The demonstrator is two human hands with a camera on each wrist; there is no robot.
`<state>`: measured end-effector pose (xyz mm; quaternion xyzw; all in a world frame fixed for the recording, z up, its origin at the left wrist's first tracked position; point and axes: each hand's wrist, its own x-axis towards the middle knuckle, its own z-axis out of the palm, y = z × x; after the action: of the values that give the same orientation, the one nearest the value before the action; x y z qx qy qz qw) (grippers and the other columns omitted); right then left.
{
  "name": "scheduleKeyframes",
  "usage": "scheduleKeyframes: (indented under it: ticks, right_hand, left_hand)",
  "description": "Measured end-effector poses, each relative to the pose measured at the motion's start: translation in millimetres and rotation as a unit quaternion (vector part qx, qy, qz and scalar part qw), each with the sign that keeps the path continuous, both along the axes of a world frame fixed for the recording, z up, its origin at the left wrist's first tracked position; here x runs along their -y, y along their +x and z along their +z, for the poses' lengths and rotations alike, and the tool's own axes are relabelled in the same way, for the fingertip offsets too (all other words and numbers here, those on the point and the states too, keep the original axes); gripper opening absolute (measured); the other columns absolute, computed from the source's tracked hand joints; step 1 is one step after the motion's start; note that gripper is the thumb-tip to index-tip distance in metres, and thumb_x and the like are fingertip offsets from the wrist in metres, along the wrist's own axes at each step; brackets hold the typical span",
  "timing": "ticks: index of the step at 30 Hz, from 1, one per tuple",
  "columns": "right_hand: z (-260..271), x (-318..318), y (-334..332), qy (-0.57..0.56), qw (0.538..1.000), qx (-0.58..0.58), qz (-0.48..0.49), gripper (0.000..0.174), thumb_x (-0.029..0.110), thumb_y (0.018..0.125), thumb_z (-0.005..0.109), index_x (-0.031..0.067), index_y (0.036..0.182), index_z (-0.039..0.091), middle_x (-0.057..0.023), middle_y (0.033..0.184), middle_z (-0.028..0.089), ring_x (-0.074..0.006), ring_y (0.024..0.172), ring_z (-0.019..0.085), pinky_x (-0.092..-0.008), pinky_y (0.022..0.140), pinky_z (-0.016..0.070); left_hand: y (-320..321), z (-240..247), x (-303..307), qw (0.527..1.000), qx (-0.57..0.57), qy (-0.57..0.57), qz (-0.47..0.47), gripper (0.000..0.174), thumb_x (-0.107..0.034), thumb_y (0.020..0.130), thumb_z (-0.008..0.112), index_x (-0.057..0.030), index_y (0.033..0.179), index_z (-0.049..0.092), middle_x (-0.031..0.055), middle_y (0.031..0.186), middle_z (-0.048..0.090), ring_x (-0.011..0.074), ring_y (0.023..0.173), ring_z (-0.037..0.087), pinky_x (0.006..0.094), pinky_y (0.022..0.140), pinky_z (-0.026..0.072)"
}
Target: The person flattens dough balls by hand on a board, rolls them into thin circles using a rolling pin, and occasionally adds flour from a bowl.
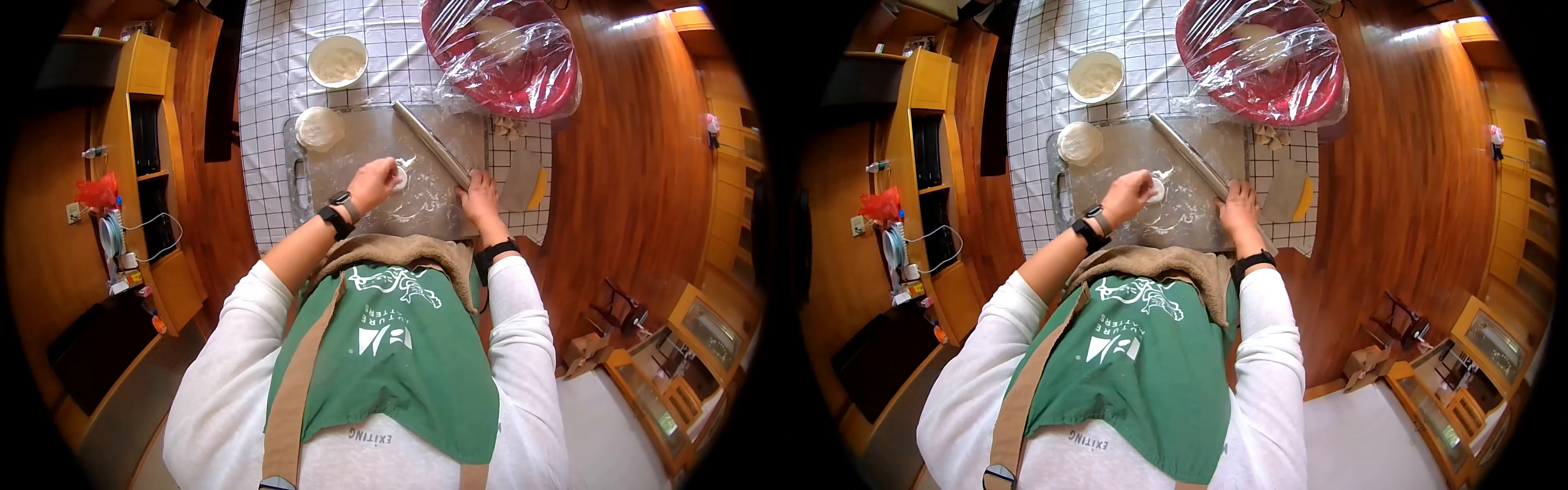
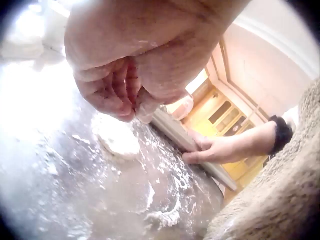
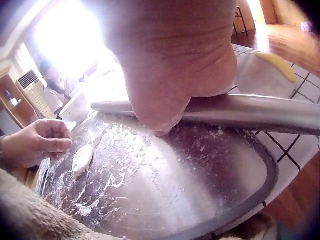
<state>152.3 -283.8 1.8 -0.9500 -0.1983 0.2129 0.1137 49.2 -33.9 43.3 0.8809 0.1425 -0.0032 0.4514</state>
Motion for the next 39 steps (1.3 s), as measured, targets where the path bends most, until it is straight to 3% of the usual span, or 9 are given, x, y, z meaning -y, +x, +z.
scheduleKeyframes:
  ticks: [3,20,22,28,30,31,32,35,39]
  right_hand:
    - [3.6,-1.5,0.1,-0.005,1.0,-0.009,-0.006,0.056,0.028,0.079,0.07,0.0067,0.123,0.043,-0.0147,0.13,0.042,-0.0373,0.122,0.039,-0.0527,0.096,0.0366]
    - [0.2,3.5,-2.3,0.01,0.999,0.035,0.015,0.053,0.026,0.078,0.07,0.0061,0.12,0.045,-0.0158,0.124,0.045,-0.0371,0.117,0.042,-0.05,0.095,0.0383]
    - [-2.1,6.6,-6.0,0.043,0.998,0.027,0.039,0.049,0.025,0.079,0.068,0.0057,0.118,0.045,-0.0157,0.121,0.046,-0.0367,0.115,0.043,-0.0488,0.092,0.0393]
    - [26.5,-26.5,-40.8,0.117,0.979,0.051,0.16,0.039,0.018,0.077,0.065,0.0087,0.111,0.048,-0.0125,0.107,0.05,-0.0338,0.101,0.048,-0.0451,0.083,0.04]
    - [29.8,-41.2,-44.5,0.118,0.965,0.042,0.231,0.035,0.021,0.078,0.066,0.0101,0.107,0.05,-0.0093,0.105,0.05,-0.0296,0.1,0.048,-0.0433,0.083,0.0388]
    - [33.0,-48.6,-45.7,0.11,0.96,0.041,0.254,0.033,0.022,0.078,0.066,0.0112,0.105,0.051,-0.008,0.104,0.051,-0.0271,0.102,0.049,-0.041,0.084,0.038]
    - [31.6,-51.5,-47.0,0.11,0.959,0.038,0.257,0.033,0.022,0.078,0.066,0.0112,0.105,0.051,-0.008,0.104,0.051,-0.0271,0.102,0.049,-0.041,0.084,0.038]
    - [23.2,-57.8,-47.9,0.105,0.943,0.053,0.311,0.034,0.025,0.078,0.066,0.0129,0.106,0.051,-0.0062,0.106,0.052,-0.0256,0.104,0.049,-0.0396,0.086,0.0374]
    - [12.0,-59.0,-35.5,0.13,0.933,0.093,0.323,0.039,0.033,0.082,0.062,0.0158,0.114,0.049,-0.0049,0.115,0.049,-0.0229,0.112,0.045,-0.0389,0.093,0.0332]
  left_hand:
    - [2.6,-22.1,9.5,0.996,-0.067,0.001,-0.059,0.011,-0.009,0.076,0.063,-0.0037,0.083,0.057,0.0161,0.079,0.062,0.0342,0.076,0.06,0.0401,0.067,0.048]
    - [4.8,-17.0,4.0,0.994,-0.096,0.047,-0.001,0.024,-0.019,0.077,0.071,-0.0044,0.088,0.056,0.0162,0.081,0.064,0.034,0.081,0.062,0.0417,0.07,0.049]
    - [-7.3,-13.8,-0.2,0.987,-0.132,0.079,-0.05,0.024,-0.019,0.078,0.07,-0.004,0.088,0.056,0.0161,0.081,0.064,0.0348,0.081,0.062,0.0417,0.07,0.049]
    - [-43.5,17.9,-10.9,0.989,-0.125,0.015,0.073,0.018,-0.019,0.082,0.065,-0.0054,0.091,0.057,0.0154,0.083,0.063,0.0341,0.084,0.06,0.0396,0.072,0.0468]
    - [-57.6,19.2,-18.8,0.978,0.083,0.144,0.129,0.017,-0.022,0.085,0.061,-0.0102,0.097,0.058,0.0109,0.1,0.06,0.0335,0.101,0.055,0.0428,0.082,0.0413]
    - [-63.2,30.2,-17.8,0.975,0.01,0.195,0.11,0.03,-0.024,0.089,0.057,-0.0152,0.116,0.053,0.0089,0.128,0.048,0.0324,0.129,0.036,0.048,0.101,0.0289]
    - [-67.7,24.6,-18.1,0.974,0.007,0.194,0.113,0.03,-0.024,0.089,0.057,-0.0152,0.116,0.053,0.0089,0.128,0.048,0.0324,0.129,0.036,0.048,0.101,0.0289]
    - [-80.7,-18.9,-21.5,0.941,-0.052,0.334,0.012,0.054,-0.034,0.095,0.044,-0.0206,0.145,0.028,0.0055,0.155,0.011,0.028,0.145,-0.002,0.0578,0.112,-0.0021]
    - [-70.6,-37.2,-22.9,0.925,-0.063,0.374,0.036,0.055,-0.034,0.097,0.038,-0.0212,0.148,0.022,0.0042,0.157,0.006,0.0283,0.146,-0.003,0.0584,0.112,-0.0036]
